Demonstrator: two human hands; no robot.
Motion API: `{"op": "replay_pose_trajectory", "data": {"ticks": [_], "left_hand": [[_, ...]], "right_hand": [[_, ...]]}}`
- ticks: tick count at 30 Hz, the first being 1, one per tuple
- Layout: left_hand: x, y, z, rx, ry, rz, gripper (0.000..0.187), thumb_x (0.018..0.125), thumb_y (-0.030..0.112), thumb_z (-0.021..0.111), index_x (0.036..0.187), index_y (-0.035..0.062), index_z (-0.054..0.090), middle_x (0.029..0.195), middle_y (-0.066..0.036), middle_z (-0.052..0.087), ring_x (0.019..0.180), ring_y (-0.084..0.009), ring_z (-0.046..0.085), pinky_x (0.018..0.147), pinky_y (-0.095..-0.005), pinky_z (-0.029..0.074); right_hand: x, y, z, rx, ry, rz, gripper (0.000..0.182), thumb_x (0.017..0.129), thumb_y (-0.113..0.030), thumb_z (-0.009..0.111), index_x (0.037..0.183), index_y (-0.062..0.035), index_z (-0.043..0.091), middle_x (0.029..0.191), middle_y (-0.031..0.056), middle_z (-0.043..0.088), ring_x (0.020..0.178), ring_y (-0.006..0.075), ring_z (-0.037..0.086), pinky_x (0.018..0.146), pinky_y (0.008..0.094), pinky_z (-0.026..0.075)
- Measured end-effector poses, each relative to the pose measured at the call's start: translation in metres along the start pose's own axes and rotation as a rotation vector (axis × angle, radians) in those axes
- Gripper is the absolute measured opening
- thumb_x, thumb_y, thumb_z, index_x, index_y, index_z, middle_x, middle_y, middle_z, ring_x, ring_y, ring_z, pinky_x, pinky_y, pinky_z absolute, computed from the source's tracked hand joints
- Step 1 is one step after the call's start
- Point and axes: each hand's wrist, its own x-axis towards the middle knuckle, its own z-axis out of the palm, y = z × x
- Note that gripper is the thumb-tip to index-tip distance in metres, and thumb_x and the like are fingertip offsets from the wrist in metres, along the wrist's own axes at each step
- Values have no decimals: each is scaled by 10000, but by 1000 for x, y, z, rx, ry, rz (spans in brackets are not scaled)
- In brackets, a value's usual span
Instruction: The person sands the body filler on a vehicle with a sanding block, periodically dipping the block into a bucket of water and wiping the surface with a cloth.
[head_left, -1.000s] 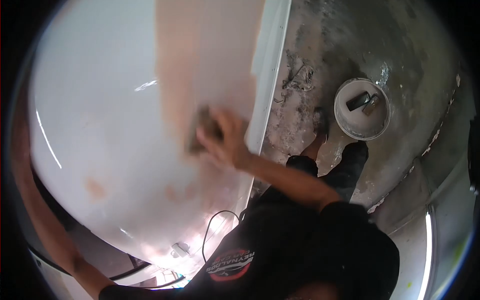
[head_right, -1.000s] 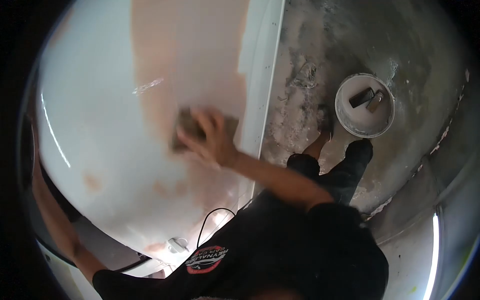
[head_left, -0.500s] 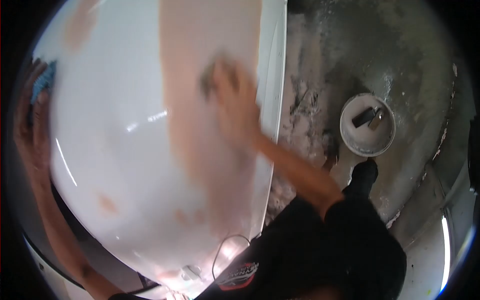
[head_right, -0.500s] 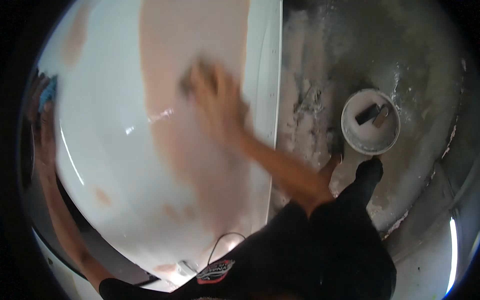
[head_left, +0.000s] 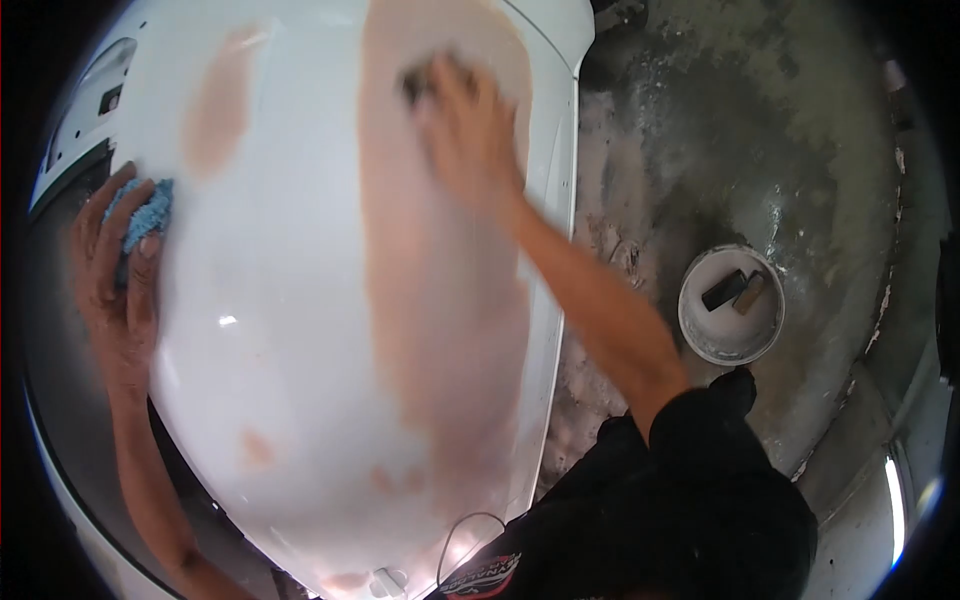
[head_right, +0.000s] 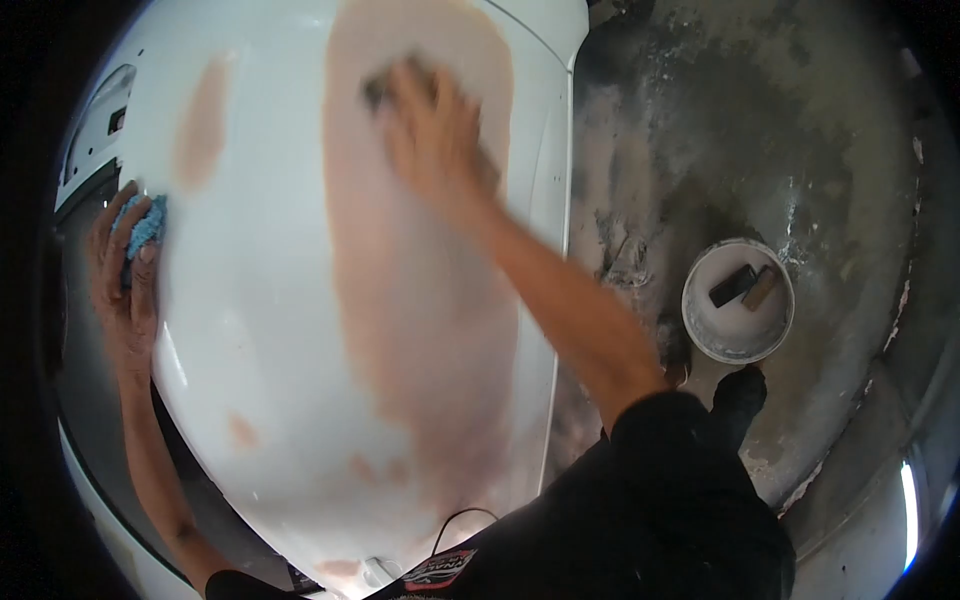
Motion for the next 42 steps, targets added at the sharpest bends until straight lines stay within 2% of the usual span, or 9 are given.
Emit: {"op": "replay_pose_trajectory", "data": {"ticks": [4,9,15,20,24,28,31,37,42], "left_hand": [[5,-4,-3,6,-18,36,369,976,411,569,1231,175,691,1371,-73,603,1319,-287,508,1197,-498,279],[5,-3,-3,-24,-20,41,366,972,399,576,1227,164,692,1361,-87,609,1304,-285,517,1183,-499,298],[5,6,-6,7,-18,0,334,982,377,563,1228,195,695,1373,-55,607,1328,-278,501,1189,-502,301],[-1,-5,2,-12,-16,39,323,982,353,567,1249,221,691,1386,-42,600,1359,-248,480,1175,-493,347],[-2,-15,8,-59,48,88,319,983,316,578,1272,228,681,1401,-49,591,1369,-237,470,1145,-458,400],[-5,-27,10,-134,34,134,337,997,342,568,1298,225,665,1398,-84,597,1318,-268,535,1135,-424,407],[-16,0,4,-358,-105,-343,372,1013,426,524,1197,135,664,1254,-93,607,1177,-286,543,1024,-491,425],[7,48,-12,-185,79,-63,425,958,420,601,1157,50,663,1271,-171,595,1236,-329,528,1049,-456,408],[15,16,7,-96,193,184,471,957,491,599,1099,52,689,1144,-138,650,1075,-314,596,938,-483,468]], "right_hand": [[-196,-57,-17,17,-228,-347,582,777,-368,758,1337,-285,622,1493,142,443,1206,429,443,1036,574,371],[-56,-22,-14,-331,-321,-563,556,873,-368,662,1413,-290,555,1469,164,446,1222,415,437,1039,556,363],[94,-5,7,-4,36,-115,583,994,-342,502,1482,-31,433,1348,319,482,1174,449,499,1034,507,364],[-169,-72,-7,27,-219,-362,502,857,-343,691,1353,-313,616,1365,116,537,1165,406,461,970,525,428],[-175,-40,-16,-5,-379,-567,487,903,-397,619,1384,-330,587,1433,4,524,1238,367,454,1018,558,378],[38,10,16,21,-109,-211,452,972,-317,544,1379,-121,523,1336,242,516,1197,420,483,998,557,351],[79,8,17,-62,28,-166,576,998,-330,491,1493,-44,421,1388,312,453,1179,456,479,1051,523,349],[-152,-77,-2,-48,-324,-87,582,893,-294,631,1436,-122,513,1426,344,361,1282,511,360,1060,579,321],[-291,-80,-23,160,-295,-524,564,756,-444,790,1296,-372,643,1413,60,485,1192,396,397,976,521,431]]}}
